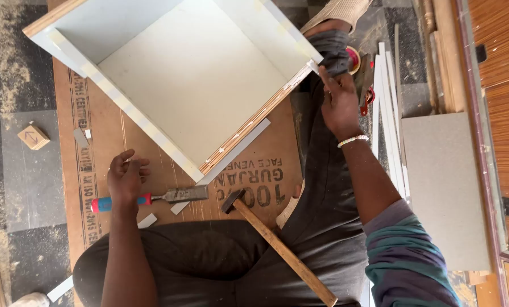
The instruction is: The recorder is assembling a small white wooden drawer or box by applying glue and tape to the edges.
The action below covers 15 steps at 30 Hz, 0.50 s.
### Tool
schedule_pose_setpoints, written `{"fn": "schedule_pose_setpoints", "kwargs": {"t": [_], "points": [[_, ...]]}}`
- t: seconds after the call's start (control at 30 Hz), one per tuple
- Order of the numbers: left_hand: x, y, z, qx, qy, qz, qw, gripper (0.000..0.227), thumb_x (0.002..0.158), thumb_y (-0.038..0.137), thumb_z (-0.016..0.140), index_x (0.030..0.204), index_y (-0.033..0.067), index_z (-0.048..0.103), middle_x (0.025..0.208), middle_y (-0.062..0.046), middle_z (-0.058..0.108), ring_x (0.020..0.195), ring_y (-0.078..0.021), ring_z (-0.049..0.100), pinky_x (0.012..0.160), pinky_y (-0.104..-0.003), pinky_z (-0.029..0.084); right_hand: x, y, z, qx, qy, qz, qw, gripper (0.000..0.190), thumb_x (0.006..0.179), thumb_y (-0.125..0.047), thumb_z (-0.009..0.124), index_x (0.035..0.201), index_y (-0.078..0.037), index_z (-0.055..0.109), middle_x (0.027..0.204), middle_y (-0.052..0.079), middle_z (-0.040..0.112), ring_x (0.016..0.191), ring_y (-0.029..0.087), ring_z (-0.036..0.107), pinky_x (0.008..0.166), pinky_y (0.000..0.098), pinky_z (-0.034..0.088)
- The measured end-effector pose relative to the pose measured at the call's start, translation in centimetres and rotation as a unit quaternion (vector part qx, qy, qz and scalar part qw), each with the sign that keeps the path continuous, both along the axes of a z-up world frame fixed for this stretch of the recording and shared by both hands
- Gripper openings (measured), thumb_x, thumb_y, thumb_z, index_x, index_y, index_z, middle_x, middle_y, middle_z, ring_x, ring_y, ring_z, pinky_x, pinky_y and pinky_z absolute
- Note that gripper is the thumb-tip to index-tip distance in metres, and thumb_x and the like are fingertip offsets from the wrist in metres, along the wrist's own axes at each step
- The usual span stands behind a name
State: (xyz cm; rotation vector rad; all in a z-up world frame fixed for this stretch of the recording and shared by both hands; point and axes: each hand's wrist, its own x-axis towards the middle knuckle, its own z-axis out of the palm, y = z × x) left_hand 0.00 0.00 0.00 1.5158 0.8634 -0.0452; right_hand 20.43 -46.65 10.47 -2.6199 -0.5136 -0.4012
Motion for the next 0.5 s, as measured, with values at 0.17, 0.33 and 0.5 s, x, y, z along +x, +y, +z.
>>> {"fn": "schedule_pose_setpoints", "kwargs": {"t": [0.17, 0.33, 0.5], "points": [[0.2, -0.2, 0.8, 0.001, 0.002, -0.005, 1.000, 0.041, 0.102, 0.021, 0.057, 0.139, 0.0026, 0.055, 0.104, -0.008, 0.073, 0.081, -0.0119, 0.065, 0.071, -0.028, 0.050, -0.5, -0.7, 0.5, -0.041, -0.025, 0.007, 0.999, 0.062, 0.087, 0.015, 0.062, 0.143, -0.011, 0.067, 0.101, 0.013, 0.052, 0.091, 0.031, 0.059, 0.080, 0.0443, 0.052], [0.2, -0.6, 1.3, 0.003, 0.014, -0.016, 1.000, 0.042, 0.103, 0.022, 0.056, 0.140, 0.0028, 0.054, 0.105, -0.008, 0.073, 0.082, -0.0117, 0.065, 0.071, -0.029, 0.050, 0.0, -0.8, 0.8, -0.080, -0.045, 0.007, 0.996, 0.062, 0.084, 0.016, 0.062, 0.140, -0.010, 0.070, 0.098, 0.012, 0.052, 0.089, 0.030, 0.058, 0.080, 0.0447, 0.051], [0.2, -0.5, 1.9, 0.006, 0.011, -0.011, 1.000, 0.042, 0.103, 0.022, 0.055, 0.140, 0.0019, 0.054, 0.105, -0.009, 0.074, 0.083, -0.0121, 0.066, 0.072, -0.029, 0.050, -0.2, -1.0, 1.3, -0.063, -0.036, 0.020, 0.997, 0.062, 0.085, 0.016, 0.066, 0.141, -0.010, 0.070, 0.098, 0.010, 0.052, 0.089, 0.028, 0.059, 0.079, 0.0423, 0.053]]}}
